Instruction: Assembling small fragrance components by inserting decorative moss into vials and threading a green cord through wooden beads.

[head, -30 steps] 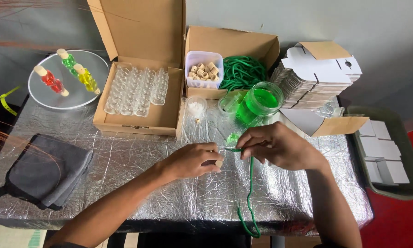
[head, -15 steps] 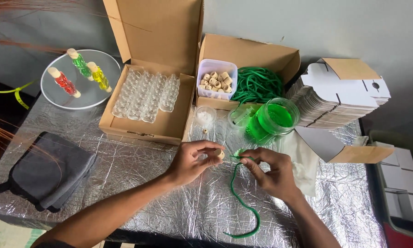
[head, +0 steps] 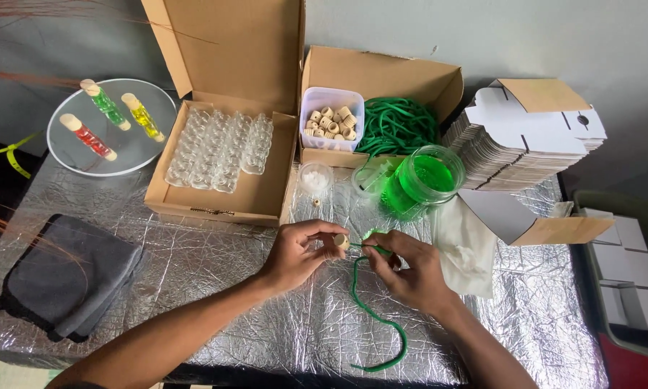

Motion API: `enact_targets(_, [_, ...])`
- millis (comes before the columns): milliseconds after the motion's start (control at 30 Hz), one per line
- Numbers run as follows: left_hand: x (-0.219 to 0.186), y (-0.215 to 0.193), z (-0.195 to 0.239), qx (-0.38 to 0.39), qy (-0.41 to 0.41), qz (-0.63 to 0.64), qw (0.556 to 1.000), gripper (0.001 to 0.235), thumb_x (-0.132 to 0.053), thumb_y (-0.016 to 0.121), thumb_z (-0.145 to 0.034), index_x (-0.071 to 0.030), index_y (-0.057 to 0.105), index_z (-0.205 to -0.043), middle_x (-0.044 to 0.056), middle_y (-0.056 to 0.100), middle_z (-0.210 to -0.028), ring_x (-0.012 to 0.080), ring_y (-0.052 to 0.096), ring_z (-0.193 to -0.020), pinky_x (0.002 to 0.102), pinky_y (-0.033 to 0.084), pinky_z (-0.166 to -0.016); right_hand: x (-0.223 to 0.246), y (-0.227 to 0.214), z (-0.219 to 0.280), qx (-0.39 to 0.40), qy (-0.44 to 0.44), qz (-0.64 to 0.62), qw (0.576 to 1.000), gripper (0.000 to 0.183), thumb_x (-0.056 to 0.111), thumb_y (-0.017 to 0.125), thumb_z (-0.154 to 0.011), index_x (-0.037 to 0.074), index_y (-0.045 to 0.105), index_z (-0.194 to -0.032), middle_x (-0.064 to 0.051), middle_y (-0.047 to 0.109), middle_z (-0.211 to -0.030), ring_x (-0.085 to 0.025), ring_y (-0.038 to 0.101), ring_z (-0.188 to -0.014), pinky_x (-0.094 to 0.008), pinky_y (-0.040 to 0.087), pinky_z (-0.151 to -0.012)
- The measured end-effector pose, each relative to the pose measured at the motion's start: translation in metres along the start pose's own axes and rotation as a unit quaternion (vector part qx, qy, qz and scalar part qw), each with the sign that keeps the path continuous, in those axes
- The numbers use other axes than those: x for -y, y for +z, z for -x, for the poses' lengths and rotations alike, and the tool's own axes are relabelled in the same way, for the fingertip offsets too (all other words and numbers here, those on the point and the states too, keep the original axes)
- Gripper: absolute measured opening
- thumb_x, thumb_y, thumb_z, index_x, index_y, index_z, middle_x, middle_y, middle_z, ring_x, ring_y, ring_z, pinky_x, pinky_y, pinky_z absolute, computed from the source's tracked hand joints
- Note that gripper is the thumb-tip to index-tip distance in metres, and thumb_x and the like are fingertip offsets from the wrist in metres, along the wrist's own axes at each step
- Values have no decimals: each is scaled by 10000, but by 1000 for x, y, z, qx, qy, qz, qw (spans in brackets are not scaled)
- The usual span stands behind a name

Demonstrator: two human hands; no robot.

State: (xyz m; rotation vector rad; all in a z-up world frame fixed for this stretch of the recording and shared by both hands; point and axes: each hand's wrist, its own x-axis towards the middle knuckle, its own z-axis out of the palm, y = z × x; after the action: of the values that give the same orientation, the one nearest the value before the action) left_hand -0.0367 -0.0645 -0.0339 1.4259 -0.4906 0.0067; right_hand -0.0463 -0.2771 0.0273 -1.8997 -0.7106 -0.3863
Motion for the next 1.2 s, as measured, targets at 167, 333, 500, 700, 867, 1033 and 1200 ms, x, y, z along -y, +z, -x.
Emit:
enact_targets(167, [1, 1, -1, 6, 32, -16, 999, 297, -69, 804, -850, 20, 717, -1120, 180, 754, -885, 206, 687, -759, 426, 568, -878, -6, 0, 3, 0, -1, 7, 1000, 64, 83, 780, -862, 24, 773, -885, -81, 616, -514, -191, 565, -401, -285, 502, -421])
enact_targets(333, [2, 0, 0, 10, 43, -34, 998, 301, -69, 811, -846, 12, 719, -1121, 182, 756, -912, 197, 684, -771, 424, 565, -871, -6, 2, 3, 8, -6, 7, 1000, 66, 79, 780, -860, 19, 770, -886, -86, 617, -516, -201, 569, -403, -292, 501, -417])
enact_targets(500, [-1, 0, -1, 7, 49, -55, 997, 290, -130, 824, -854, -13, 732, -1103, 175, 752, -937, 196, 662, -767, 397, 558, -831, -14, 2, 12, 35, -42, 34, 998, 108, 91, 752, -880, -1, 773, -933, -104, 632, -544, -225, 591, -415, -311, 504, -421])
enact_targets(700, [-3, 3, 0, 27, 54, -99, 993, 272, -148, 825, -859, -19, 747, -1085, 186, 754, -926, 210, 662, -757, 392, 556, -802, -10, 6, 10, 50, -58, 52, 996, 122, 62, 739, -883, -30, 762, -961, -127, 631, -548, -247, 614, -421, -343, 507, -406])
enact_targets(867, [-5, -4, -3, 29, 72, -109, 991, 259, -159, 852, -826, -45, 772, -1044, 166, 772, -899, 204, 687, -735, 387, 566, -787, -7, 4, 10, 50, -57, 64, 995, 106, 43, 753, -863, 12, 789, -959, -106, 652, -549, -226, 628, -433, -322, 510, -418])
enact_targets(1033, [-4, -3, -4, 23, 83, -117, 989, 235, -144, 864, -811, -55, 785, -1013, 168, 781, -881, 219, 705, -723, 390, 573, -777, -6, 3, 8, 38, -87, 95, 991, 71, 31, 751, -863, 15, 789, -921, -103, 646, -531, -233, 622, -413, -322, 504, -406])
enact_targets(1200, [-2, -4, -4, 19, 108, -131, 985, 220, -116, 881, -792, -55, 792, -984, 155, 783, -854, 229, 722, -714, 384, 585, -763, -10, 8, 11, 43, -41, 102, 993, 72, 48, 748, -872, 40, 792, -928, -101, 693, -560, -207, 632, -415, -299, 493, -404])
